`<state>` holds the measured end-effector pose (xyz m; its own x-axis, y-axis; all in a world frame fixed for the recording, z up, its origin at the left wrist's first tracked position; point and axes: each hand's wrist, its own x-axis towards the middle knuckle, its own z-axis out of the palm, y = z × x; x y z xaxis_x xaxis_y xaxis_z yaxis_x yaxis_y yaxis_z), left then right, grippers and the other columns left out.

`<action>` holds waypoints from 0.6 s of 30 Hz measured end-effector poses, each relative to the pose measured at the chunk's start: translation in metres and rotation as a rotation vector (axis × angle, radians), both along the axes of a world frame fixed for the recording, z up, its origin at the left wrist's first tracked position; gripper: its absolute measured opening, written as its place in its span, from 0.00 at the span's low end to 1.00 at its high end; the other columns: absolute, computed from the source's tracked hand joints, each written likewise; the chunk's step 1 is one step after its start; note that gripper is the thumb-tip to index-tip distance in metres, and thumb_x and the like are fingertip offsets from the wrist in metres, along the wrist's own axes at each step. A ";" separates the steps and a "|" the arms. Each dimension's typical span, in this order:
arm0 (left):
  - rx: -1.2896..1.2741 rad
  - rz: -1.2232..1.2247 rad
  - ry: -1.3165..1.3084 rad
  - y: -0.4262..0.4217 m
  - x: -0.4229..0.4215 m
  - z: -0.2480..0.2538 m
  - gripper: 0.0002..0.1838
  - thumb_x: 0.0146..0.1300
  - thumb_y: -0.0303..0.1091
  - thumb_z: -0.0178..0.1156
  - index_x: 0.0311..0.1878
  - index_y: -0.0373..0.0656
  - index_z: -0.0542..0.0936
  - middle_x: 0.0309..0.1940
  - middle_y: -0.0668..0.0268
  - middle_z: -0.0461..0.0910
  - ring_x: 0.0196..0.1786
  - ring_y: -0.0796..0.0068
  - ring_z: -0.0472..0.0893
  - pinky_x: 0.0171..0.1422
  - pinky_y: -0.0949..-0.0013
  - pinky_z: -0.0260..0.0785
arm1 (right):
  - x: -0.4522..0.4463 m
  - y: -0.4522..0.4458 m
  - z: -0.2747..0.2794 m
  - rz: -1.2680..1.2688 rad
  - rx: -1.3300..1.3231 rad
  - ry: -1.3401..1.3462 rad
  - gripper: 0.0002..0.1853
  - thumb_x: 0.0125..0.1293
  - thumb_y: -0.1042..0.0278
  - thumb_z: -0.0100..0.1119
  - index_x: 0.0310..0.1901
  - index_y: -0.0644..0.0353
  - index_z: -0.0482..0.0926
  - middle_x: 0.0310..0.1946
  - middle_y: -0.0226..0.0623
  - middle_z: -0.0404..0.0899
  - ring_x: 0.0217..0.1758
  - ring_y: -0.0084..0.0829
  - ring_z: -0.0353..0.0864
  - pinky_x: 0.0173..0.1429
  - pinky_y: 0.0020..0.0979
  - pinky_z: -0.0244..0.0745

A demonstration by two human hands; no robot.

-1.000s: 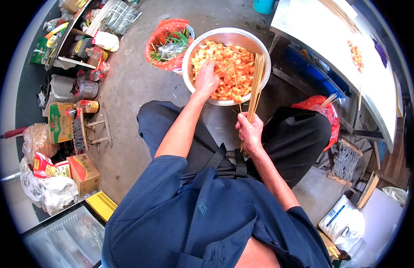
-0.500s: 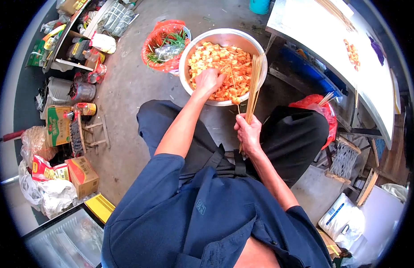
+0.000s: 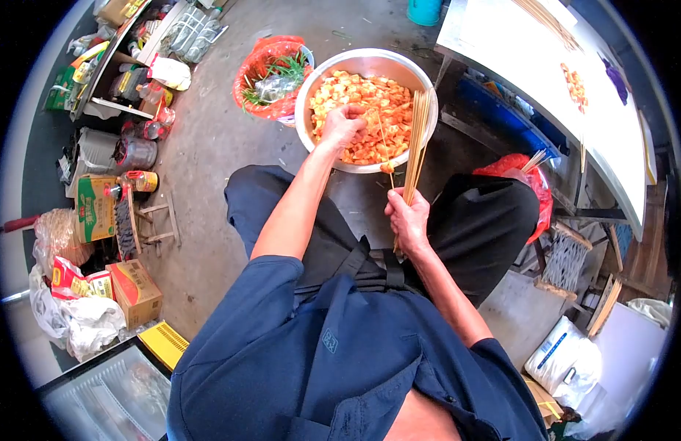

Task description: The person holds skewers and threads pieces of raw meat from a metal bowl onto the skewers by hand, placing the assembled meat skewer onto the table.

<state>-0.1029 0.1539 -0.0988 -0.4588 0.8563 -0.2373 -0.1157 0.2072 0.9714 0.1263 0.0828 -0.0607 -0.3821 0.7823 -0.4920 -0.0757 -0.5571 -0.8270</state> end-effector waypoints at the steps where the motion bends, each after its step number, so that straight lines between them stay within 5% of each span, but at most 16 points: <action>1: 0.009 0.011 -0.104 -0.002 0.000 0.004 0.16 0.50 0.23 0.62 0.44 0.33 0.76 0.29 0.60 0.80 0.27 0.66 0.82 0.28 0.66 0.74 | -0.001 -0.001 0.000 0.004 0.001 0.001 0.05 0.67 0.67 0.57 0.36 0.59 0.75 0.17 0.25 0.72 0.12 0.14 0.61 0.15 0.19 0.54; 3: 0.029 0.029 -0.312 -0.003 -0.001 0.010 0.16 0.54 0.21 0.62 0.47 0.32 0.75 0.33 0.60 0.79 0.30 0.67 0.84 0.31 0.69 0.80 | -0.003 -0.003 -0.001 0.010 0.004 -0.018 0.05 0.66 0.68 0.57 0.36 0.59 0.75 0.17 0.25 0.72 0.12 0.14 0.61 0.15 0.18 0.54; 4: 0.033 0.026 -0.379 -0.002 -0.003 0.005 0.14 0.57 0.20 0.59 0.47 0.33 0.73 0.37 0.57 0.79 0.34 0.60 0.85 0.39 0.63 0.82 | -0.003 -0.003 -0.001 0.011 0.005 -0.018 0.05 0.66 0.68 0.57 0.36 0.59 0.75 0.17 0.25 0.72 0.12 0.14 0.61 0.15 0.18 0.54; 10: 0.184 0.029 -0.743 -0.003 0.001 0.015 0.08 0.62 0.18 0.53 0.43 0.38 0.69 0.39 0.55 0.79 0.43 0.50 0.83 0.50 0.53 0.80 | -0.002 -0.006 -0.003 0.043 0.025 -0.012 0.05 0.66 0.68 0.58 0.35 0.59 0.76 0.17 0.25 0.72 0.13 0.13 0.62 0.16 0.18 0.55; 18: 0.207 0.097 -0.742 -0.004 0.003 0.022 0.08 0.66 0.21 0.51 0.47 0.37 0.69 0.41 0.56 0.78 0.50 0.48 0.81 0.56 0.54 0.77 | -0.004 -0.009 -0.003 0.055 0.035 -0.029 0.05 0.65 0.67 0.58 0.35 0.59 0.76 0.17 0.25 0.73 0.14 0.13 0.62 0.17 0.19 0.56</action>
